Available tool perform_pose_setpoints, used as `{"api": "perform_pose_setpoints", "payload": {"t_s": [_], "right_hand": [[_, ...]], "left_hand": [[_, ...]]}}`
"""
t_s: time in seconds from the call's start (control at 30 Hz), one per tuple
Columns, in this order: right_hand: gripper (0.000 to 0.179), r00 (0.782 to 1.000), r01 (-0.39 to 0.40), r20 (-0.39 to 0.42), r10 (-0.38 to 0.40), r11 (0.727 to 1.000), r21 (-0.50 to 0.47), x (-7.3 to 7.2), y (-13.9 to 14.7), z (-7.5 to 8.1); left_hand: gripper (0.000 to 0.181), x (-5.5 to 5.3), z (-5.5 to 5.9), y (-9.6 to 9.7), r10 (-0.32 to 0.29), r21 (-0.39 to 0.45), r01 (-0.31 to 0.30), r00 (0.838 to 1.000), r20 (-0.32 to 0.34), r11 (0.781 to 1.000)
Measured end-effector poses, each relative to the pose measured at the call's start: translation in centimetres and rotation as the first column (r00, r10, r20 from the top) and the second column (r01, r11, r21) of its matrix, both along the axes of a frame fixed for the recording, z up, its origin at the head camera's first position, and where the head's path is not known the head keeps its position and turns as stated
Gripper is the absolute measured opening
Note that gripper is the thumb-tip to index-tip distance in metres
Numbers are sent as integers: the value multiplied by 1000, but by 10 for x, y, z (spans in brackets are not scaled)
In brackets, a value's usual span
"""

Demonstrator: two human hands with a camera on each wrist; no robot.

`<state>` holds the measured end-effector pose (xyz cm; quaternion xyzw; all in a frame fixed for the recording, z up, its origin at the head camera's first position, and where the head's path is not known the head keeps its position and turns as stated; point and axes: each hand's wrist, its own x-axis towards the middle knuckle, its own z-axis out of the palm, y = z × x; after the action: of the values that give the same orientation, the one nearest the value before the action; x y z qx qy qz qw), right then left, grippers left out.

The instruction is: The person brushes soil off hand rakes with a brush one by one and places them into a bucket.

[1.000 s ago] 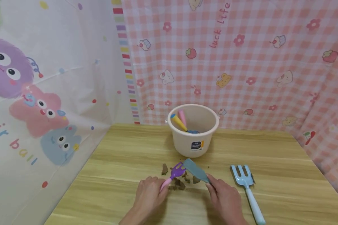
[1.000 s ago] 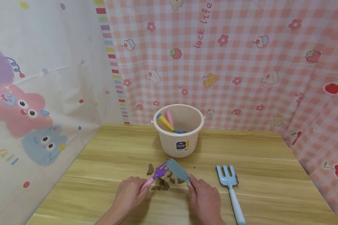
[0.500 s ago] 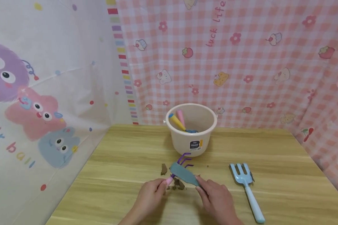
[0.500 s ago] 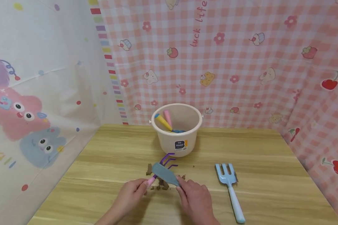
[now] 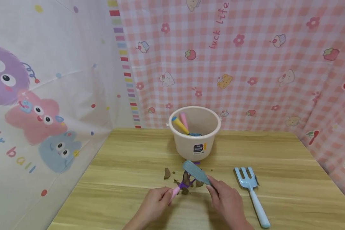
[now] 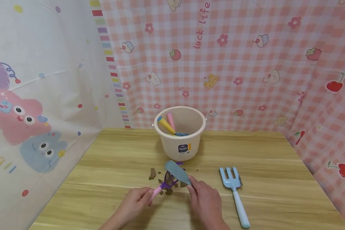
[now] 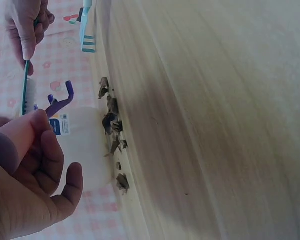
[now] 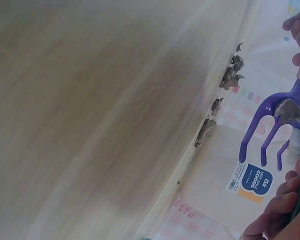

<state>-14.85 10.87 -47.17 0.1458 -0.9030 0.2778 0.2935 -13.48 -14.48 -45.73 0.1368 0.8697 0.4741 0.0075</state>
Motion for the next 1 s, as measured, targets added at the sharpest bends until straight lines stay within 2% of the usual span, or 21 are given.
{"api": "perform_pose_setpoints", "payload": {"t_s": [0.1,0.23,0.37,0.5,0.63,0.73,1.0], "right_hand": [[31,998,11,58,-10,1000,-15,1,0,2],[32,996,20,89,-16,999,-40,3,-1,5],[33,995,16,102,-11,999,-48,4,-2,8],[34,997,6,76,-2,999,-47,5,-4,7],[33,998,-47,37,47,999,-5,5,-8,6],[32,997,-68,24,67,997,45,4,-10,4],[33,1000,7,3,-7,996,92,1,-6,0]], "left_hand": [[23,1,-1,1,24,37,-25,999,43,999],[26,-1,0,1,59,69,-64,996,70,996],[25,-5,4,-3,100,43,-102,994,30,994],[23,-7,6,-4,124,-15,-125,992,-35,992],[22,-6,7,-3,110,-54,-114,991,-73,992],[23,-4,7,-2,88,-76,-94,993,-75,993],[22,-2,3,-2,79,-119,-97,986,-149,988]]}}
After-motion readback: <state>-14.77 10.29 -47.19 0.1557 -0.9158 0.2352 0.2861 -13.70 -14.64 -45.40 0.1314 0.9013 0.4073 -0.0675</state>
